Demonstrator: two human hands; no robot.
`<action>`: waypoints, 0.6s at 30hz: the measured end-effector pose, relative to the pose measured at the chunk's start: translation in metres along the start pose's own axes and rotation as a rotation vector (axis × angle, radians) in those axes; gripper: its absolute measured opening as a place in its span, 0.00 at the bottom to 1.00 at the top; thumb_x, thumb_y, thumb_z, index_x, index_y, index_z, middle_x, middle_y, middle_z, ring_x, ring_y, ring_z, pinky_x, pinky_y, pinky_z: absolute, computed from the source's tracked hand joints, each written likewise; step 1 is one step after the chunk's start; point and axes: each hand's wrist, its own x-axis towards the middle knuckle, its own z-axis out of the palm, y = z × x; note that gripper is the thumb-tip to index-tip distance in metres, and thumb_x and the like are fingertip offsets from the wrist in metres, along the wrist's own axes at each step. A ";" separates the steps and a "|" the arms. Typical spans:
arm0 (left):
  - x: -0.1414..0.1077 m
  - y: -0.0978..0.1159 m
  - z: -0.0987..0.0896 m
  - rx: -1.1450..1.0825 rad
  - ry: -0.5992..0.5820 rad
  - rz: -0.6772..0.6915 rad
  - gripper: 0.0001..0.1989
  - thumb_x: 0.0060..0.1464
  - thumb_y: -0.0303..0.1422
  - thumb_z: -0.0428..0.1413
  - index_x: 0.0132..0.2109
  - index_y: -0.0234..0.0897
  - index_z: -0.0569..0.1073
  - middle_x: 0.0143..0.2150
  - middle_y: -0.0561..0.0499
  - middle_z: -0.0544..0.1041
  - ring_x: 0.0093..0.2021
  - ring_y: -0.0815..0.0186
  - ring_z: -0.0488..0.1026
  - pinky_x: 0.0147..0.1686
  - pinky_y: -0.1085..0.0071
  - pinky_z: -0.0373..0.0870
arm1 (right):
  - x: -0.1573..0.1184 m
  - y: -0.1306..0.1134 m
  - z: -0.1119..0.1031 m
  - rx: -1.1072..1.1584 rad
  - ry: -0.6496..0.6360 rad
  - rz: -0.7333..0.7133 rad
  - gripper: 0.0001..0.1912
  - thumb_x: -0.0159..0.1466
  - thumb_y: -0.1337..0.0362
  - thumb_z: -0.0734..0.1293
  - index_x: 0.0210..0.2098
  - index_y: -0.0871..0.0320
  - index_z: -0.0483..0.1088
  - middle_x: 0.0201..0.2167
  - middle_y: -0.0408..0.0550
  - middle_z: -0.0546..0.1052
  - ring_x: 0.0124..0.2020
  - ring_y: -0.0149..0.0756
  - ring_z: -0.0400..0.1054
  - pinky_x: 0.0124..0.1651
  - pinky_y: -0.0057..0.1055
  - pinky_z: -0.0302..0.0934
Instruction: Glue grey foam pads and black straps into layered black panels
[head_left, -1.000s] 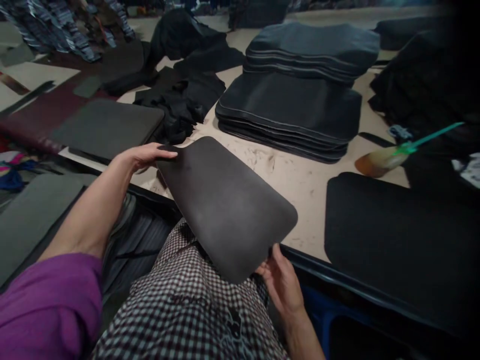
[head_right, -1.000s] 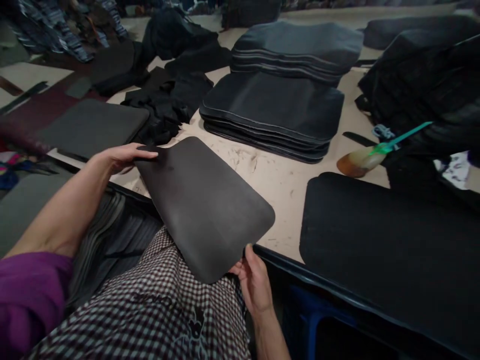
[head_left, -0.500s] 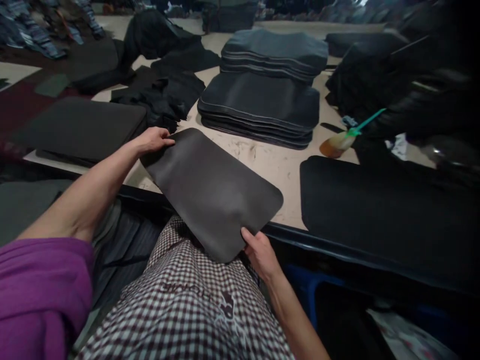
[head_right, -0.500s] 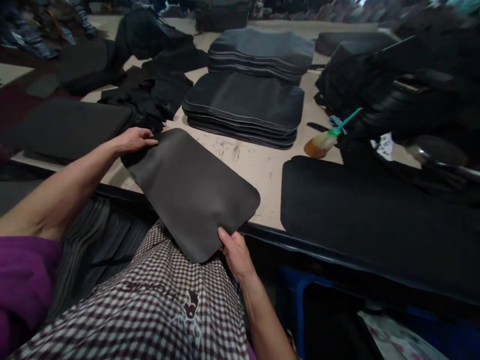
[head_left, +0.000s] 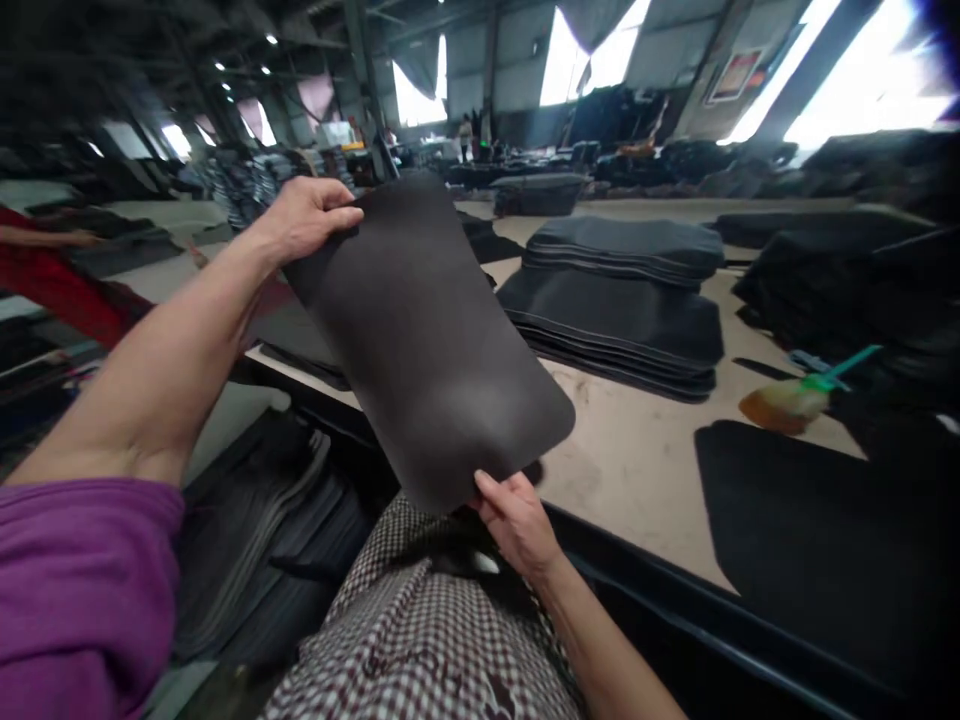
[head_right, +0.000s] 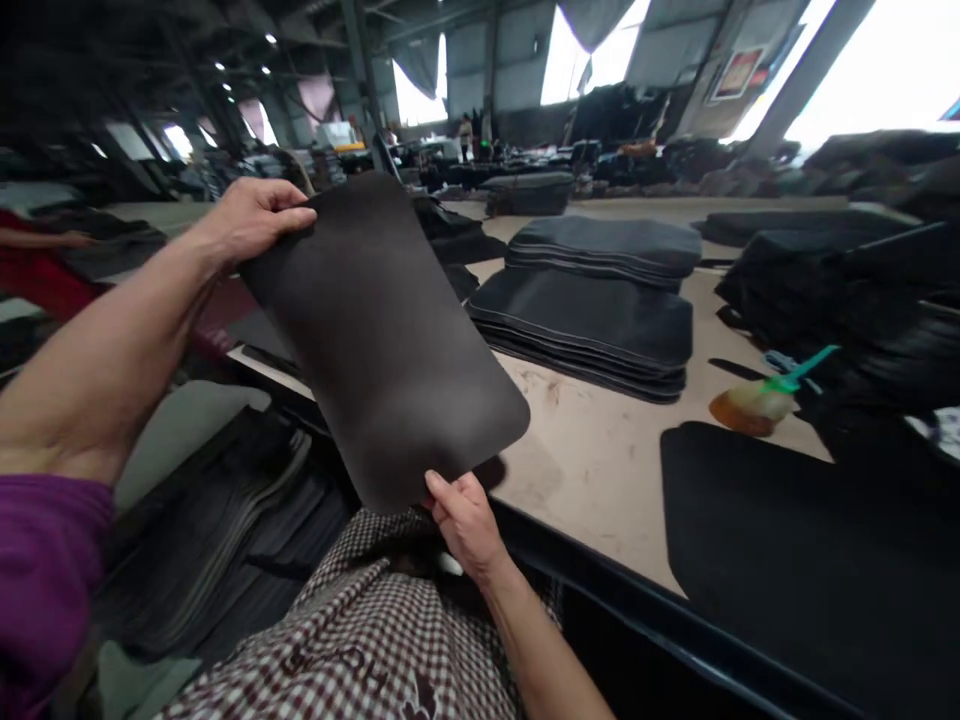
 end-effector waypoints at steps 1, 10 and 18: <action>-0.002 0.002 -0.023 0.022 0.026 -0.007 0.20 0.63 0.41 0.58 0.48 0.24 0.77 0.36 0.50 0.75 0.35 0.71 0.64 0.49 0.66 0.66 | 0.008 0.002 0.009 0.021 -0.041 0.002 0.21 0.60 0.57 0.78 0.51 0.52 0.75 0.49 0.47 0.81 0.49 0.42 0.76 0.53 0.41 0.72; -0.015 0.024 -0.141 0.083 0.144 -0.081 0.12 0.57 0.38 0.62 0.42 0.33 0.79 0.35 0.50 0.79 0.32 0.71 0.66 0.35 0.69 0.65 | 0.056 0.029 0.057 0.098 -0.292 0.113 0.15 0.61 0.59 0.78 0.46 0.56 0.79 0.51 0.51 0.81 0.53 0.46 0.75 0.60 0.46 0.68; -0.009 0.042 -0.148 0.026 0.176 -0.027 0.10 0.55 0.38 0.63 0.39 0.34 0.78 0.33 0.51 0.79 0.34 0.69 0.68 0.37 0.67 0.68 | 0.078 0.032 0.067 0.197 -0.426 0.137 0.18 0.61 0.60 0.78 0.50 0.56 0.78 0.54 0.51 0.80 0.59 0.48 0.72 0.64 0.48 0.65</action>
